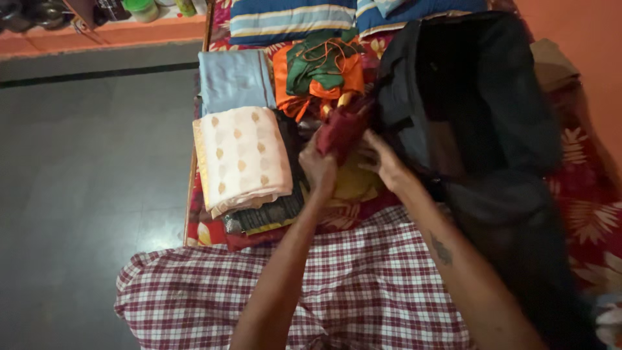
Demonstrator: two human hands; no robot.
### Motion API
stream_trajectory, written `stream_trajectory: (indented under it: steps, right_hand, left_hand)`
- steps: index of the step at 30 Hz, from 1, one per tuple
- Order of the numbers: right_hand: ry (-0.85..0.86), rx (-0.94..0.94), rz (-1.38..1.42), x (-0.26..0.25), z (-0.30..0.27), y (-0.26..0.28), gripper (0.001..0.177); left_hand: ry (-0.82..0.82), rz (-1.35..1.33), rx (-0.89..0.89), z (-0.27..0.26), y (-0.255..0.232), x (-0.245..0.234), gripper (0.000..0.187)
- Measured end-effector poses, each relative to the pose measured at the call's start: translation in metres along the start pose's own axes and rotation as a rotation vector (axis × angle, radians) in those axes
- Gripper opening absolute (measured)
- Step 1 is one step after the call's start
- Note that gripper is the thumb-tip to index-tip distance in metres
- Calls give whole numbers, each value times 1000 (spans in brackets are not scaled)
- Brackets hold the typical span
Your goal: The person sits on the floor and packs various folded fabrics, including sarees and other garments, into a black backpack. They handle each item individually, folding them neatly before placing them inside the bag.
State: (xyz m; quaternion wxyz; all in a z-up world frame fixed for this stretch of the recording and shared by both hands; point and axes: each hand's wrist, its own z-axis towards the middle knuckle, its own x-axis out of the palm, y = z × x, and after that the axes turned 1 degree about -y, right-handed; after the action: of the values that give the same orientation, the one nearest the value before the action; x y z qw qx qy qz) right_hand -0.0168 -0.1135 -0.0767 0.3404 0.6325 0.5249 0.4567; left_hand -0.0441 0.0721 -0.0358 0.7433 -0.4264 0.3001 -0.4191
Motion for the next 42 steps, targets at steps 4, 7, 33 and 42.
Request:
stream_trajectory:
  steps: [4, 7, 33, 42]
  right_hand:
    - [197, -208, 72, 5, 0, -25, 88]
    - [320, -469, 260, 3, -3, -26, 98]
    - [139, 50, 171, -21, -38, 24, 102]
    - [33, -247, 44, -35, -128, 136, 80]
  left_hand:
    - [120, -278, -231, 18, 8, -8, 29]
    - [247, -563, -489, 24, 16, -21, 24]
    - [623, -1564, -1017, -5, 42, -29, 73]
    - [700, -1347, -972, 32, -36, 30, 56]
